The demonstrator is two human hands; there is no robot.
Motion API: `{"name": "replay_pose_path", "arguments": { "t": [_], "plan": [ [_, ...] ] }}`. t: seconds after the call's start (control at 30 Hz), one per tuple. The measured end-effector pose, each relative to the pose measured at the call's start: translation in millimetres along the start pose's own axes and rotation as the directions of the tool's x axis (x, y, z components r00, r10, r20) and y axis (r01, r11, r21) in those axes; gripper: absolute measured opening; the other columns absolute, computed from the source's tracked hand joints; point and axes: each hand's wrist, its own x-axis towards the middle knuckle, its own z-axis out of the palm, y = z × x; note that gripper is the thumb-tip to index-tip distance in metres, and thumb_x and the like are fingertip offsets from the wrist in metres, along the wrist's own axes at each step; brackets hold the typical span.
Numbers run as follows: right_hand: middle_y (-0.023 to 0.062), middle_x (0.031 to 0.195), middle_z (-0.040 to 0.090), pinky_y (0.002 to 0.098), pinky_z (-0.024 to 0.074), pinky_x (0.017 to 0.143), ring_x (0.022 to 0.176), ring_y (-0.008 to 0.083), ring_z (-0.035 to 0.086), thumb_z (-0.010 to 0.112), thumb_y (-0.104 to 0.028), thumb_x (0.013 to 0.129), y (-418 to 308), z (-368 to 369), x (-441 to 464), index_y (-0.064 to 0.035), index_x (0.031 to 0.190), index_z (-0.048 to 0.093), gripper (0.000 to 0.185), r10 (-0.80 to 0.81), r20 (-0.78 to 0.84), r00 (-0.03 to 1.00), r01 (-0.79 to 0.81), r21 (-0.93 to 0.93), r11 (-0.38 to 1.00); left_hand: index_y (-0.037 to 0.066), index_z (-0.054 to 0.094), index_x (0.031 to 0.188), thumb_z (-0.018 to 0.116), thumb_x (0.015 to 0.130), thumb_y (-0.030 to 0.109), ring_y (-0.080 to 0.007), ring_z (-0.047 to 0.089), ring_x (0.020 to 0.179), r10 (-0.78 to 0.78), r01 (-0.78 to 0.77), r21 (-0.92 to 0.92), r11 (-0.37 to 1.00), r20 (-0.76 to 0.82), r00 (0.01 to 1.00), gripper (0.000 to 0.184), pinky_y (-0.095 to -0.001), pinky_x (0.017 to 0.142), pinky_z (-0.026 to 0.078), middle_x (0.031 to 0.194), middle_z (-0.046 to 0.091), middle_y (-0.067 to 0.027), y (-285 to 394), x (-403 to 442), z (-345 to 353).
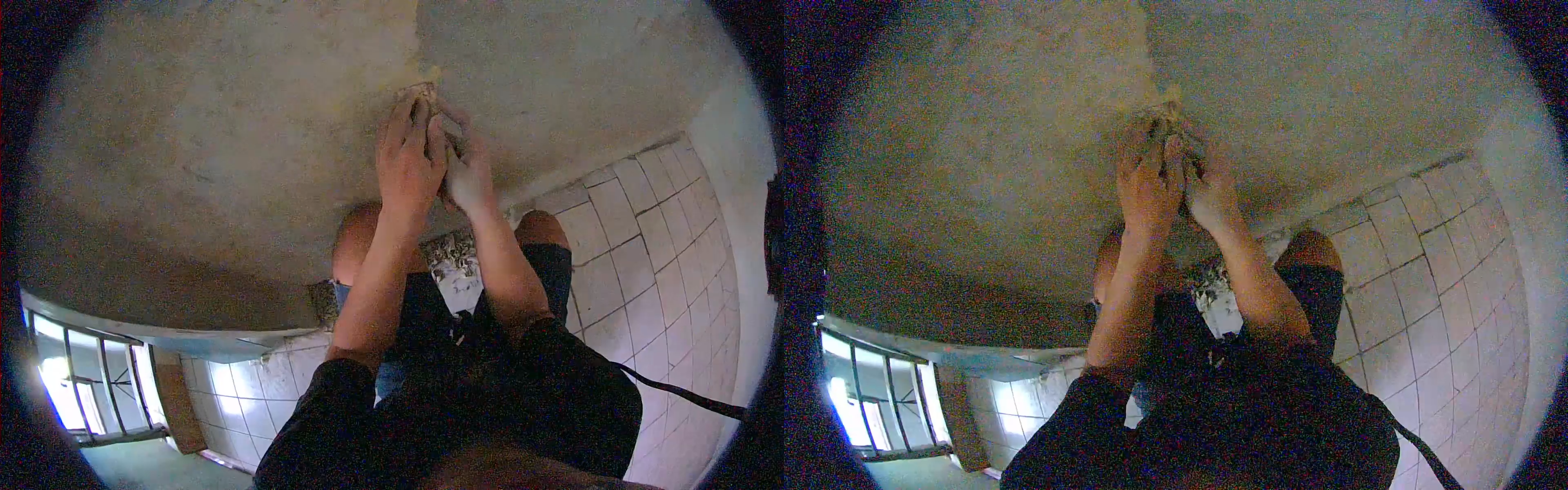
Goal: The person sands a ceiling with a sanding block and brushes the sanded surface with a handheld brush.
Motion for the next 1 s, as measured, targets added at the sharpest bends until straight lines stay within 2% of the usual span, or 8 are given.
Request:
{"name": "replay_pose_path", "arguments": {
  "t": [0.07,0.17,0.27,0.33,0.7,0.77,0.87,1.0],
  "plan": [
    [0.0136,0.126,0.061,0.0375,0.0464,0.100,0.112,0.0239,0.059,0.054,-0.011,0.099,25,1,13,-0.0065,0.137,0.048,0.039,-0.164,-0.046,0.985,0.149,-0.239,0.959,-0.006,0.063,0.118,0.061,0.091,0.018,-0.0400,0.055,0.119,0.000,0.000,-0.038,0.999,0.002,1.000,0.035,-0.0471,0.103,0.043,0.129,0.058,-0.0208,-5,2,4],
    [0.0134,0.126,0.060,0.0364,0.0465,0.099,0.111,0.0231,0.060,0.056,-0.015,0.099,31,0,15,-0.0060,0.136,0.049,0.038,-0.190,-0.047,0.981,0.169,-0.286,0.943,0.001,0.067,0.115,0.061,0.094,0.023,-0.0411,0.054,0.121,-0.001,0.000,-0.012,1.000,-0.041,0.999,0.032,-0.0466,0.103,0.045,0.131,0.059,-0.0195,-7,4,6],
    [0.0212,0.135,0.055,0.0409,0.0466,0.099,0.122,0.0333,0.056,0.054,-0.026,0.098,4,-4,14,-0.0061,0.139,0.048,0.045,-0.130,0.042,0.991,0.136,-0.242,0.961,0.001,0.068,0.114,0.063,0.092,0.023,-0.0401,0.054,0.122,-0.019,0.020,0.026,0.999,-0.032,0.999,0.031,-0.0462,0.103,0.045,0.131,0.058,-0.0194,-5,8,3],
    [0.0202,0.134,0.056,0.0407,0.0468,0.099,0.122,0.0329,0.056,0.053,-0.026,0.098,-3,-3,14,-0.0067,0.138,0.048,0.045,-0.101,0.043,0.994,0.108,-0.242,0.964,-0.006,0.065,0.117,0.061,0.092,0.019,-0.0387,0.054,0.122,0.049,-0.047,0.042,0.998,-0.048,0.998,0.035,-0.0452,0.102,0.045,0.130,0.058,-0.0201,-4,12,2],
    [0.0202,0.133,0.056,0.0427,0.0455,0.102,0.122,0.0346,0.055,0.057,-0.027,0.098,-17,11,31,-0.0083,0.138,0.050,0.045,-0.083,-0.081,0.993,0.067,-0.179,0.982,-0.007,0.064,0.117,0.062,0.092,0.021,-0.0399,0.052,0.123,0.070,-0.067,0.038,0.997,-0.074,0.995,0.037,-0.0459,0.104,0.044,0.131,0.057,-0.0211,-5,34,-2],
    [0.0131,0.120,0.063,0.0340,0.0523,0.084,0.102,0.0193,0.062,0.053,-0.025,0.101,-16,13,38,-0.0108,0.137,0.050,0.039,-0.184,-0.123,0.975,0.130,-0.353,0.926,-0.007,0.064,0.117,0.062,0.092,0.021,-0.0405,0.052,0.122,0.066,-0.064,0.027,0.998,-0.081,0.995,0.038,-0.0462,0.104,0.044,0.130,0.057,-0.0215,0,43,-7],
    [0.0132,0.111,0.067,0.0305,0.0527,0.065,0.085,0.0163,0.064,0.052,-0.026,0.101,-42,17,40,-0.0112,0.138,0.047,0.040,-0.080,-0.127,0.989,0.057,-0.176,0.983,-0.007,0.064,0.115,0.063,0.092,0.023,-0.0414,0.053,0.121,0.062,-0.068,-0.044,0.997,-0.119,0.991,0.038,-0.0463,0.103,0.044,0.129,0.057,-0.0224,5,63,-11],
    [0.0125,0.103,0.068,0.0283,0.0480,0.052,0.071,0.0146,0.062,0.052,-0.026,0.101,-83,22,45,-0.0102,0.138,0.044,0.041,-0.167,-0.078,0.983,0.153,-0.156,0.976,-0.008,0.065,0.113,0.064,0.091,0.024,-0.0420,0.055,0.117,0.070,-0.085,-0.073,0.994,-0.184,0.980,0.038,-0.0465,0.101,0.045,0.126,0.059,-0.0226,8,87,-17]
  ]
}}
